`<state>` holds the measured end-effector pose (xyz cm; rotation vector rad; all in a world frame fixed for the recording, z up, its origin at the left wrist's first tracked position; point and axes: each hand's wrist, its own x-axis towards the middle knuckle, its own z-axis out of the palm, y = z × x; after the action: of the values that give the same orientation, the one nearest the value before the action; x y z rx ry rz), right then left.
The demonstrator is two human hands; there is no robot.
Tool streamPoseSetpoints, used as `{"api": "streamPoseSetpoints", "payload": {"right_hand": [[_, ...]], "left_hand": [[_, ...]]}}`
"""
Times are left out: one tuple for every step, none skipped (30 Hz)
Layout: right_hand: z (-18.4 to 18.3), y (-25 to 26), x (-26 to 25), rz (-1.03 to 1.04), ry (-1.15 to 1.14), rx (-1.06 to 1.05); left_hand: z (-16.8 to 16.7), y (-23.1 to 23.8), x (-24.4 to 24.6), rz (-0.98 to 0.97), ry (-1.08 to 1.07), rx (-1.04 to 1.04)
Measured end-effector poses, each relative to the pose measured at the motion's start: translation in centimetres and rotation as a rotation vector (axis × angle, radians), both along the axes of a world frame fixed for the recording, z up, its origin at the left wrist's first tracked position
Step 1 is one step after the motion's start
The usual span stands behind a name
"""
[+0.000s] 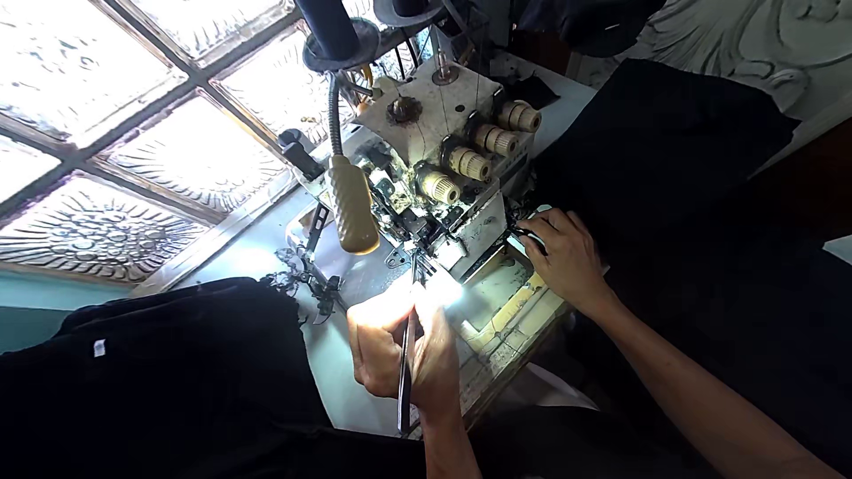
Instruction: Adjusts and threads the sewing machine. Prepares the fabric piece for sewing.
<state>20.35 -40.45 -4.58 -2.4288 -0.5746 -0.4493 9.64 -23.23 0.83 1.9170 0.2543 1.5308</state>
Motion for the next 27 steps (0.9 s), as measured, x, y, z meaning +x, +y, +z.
{"api": "streamPoseSetpoints", "payload": {"right_hand": [[0.01,0.00,-0.01,0.001,0.001,0.001],[0.00,0.00,-0.01,0.000,-0.001,0.000],[-0.02,0.01,-0.02,0.000,-0.001,0.000],[-0.02,0.01,-0.03,-0.002,0.000,0.000],[-0.02,0.01,-0.04,-0.003,-0.001,0.000],[-0.02,0.01,-0.05,-0.002,-0.003,0.001],[-0.01,0.01,-0.06,-0.001,-0.004,0.002],[0.01,0.01,-0.07,-0.001,-0.003,0.002],[0.02,0.01,-0.08,-0.001,-0.003,0.002],[0.02,0.00,-0.08,0.001,-0.004,0.001],[0.02,-0.02,-0.08,0.002,-0.005,0.000],[0.03,-0.03,-0.09,0.002,-0.004,-0.001],[0.05,-0.04,-0.09,0.004,-0.003,-0.001],[0.05,-0.03,-0.06,0.004,-0.004,-0.003],[0.04,-0.01,-0.05,0.004,-0.004,-0.004],[0.05,-0.01,-0.06,0.004,-0.003,-0.004],[0.06,-0.03,-0.06,0.004,-0.003,-0.004],[0.07,-0.03,-0.06,0.004,-0.003,-0.003],[0.07,-0.02,-0.06,0.003,-0.004,-0.002],[0.09,-0.01,-0.06,0.002,-0.003,-0.002],[0.09,0.01,-0.07,0.001,-0.001,-0.002],[0.08,0.01,-0.05,0.002,0.001,-0.001],[0.07,0.01,-0.04,0.003,0.002,0.000],[0.08,0.00,-0.04,0.005,0.001,-0.001],[0.09,0.00,-0.04,0.005,-0.001,-0.002],[0.10,0.00,-0.03,0.006,-0.003,-0.002],[0.09,0.00,-0.03,0.004,-0.006,-0.005]], "left_hand": [[0.03,-0.02,-0.01,-0.006,-0.007,-0.001],[0.06,-0.05,-0.01,-0.005,-0.012,-0.002],[0.07,-0.06,0.00,0.002,-0.011,0.002],[0.05,-0.06,0.00,0.008,-0.009,0.005],[0.05,-0.06,-0.02,0.011,-0.005,0.006],[0.05,-0.07,-0.03,0.012,-0.003,0.006],[0.06,-0.07,-0.04,0.010,-0.001,0.005],[0.06,-0.07,-0.04,0.008,0.002,0.005],[0.04,-0.05,-0.04,0.006,0.001,0.005],[0.02,-0.03,-0.03,-0.001,0.000,0.002],[0.00,-0.01,-0.03,-0.008,-0.001,-0.001],[0.00,-0.02,-0.02,-0.010,-0.001,-0.002],[0.02,-0.02,-0.01,-0.010,0.000,-0.001],[0.03,-0.02,0.01,-0.010,0.003,0.000],[0.03,-0.02,0.04,-0.007,0.002,-0.001],[0.03,-0.02,0.05,-0.002,0.004,-0.002],[0.03,-0.03,0.06,0.000,0.004,-0.002],[0.02,-0.04,0.05,0.002,0.009,-0.002],[0.02,-0.06,0.07,0.005,0.010,-0.004],[0.01,-0.07,0.09,0.002,0.011,-0.009],[0.01,-0.10,0.11,0.001,0.013,-0.013],[0.02,-0.11,0.14,0.002,0.012,-0.012],[0.04,-0.11,0.15,0.002,0.010,-0.008],[0.07,-0.12,0.17,0.005,0.009,-0.004],[0.06,-0.10,0.15,0.002,0.010,-0.002],[0.06,-0.09,0.15,-0.001,0.009,0.000],[0.04,-0.07,0.14,0.000,0.006,0.003]]}}
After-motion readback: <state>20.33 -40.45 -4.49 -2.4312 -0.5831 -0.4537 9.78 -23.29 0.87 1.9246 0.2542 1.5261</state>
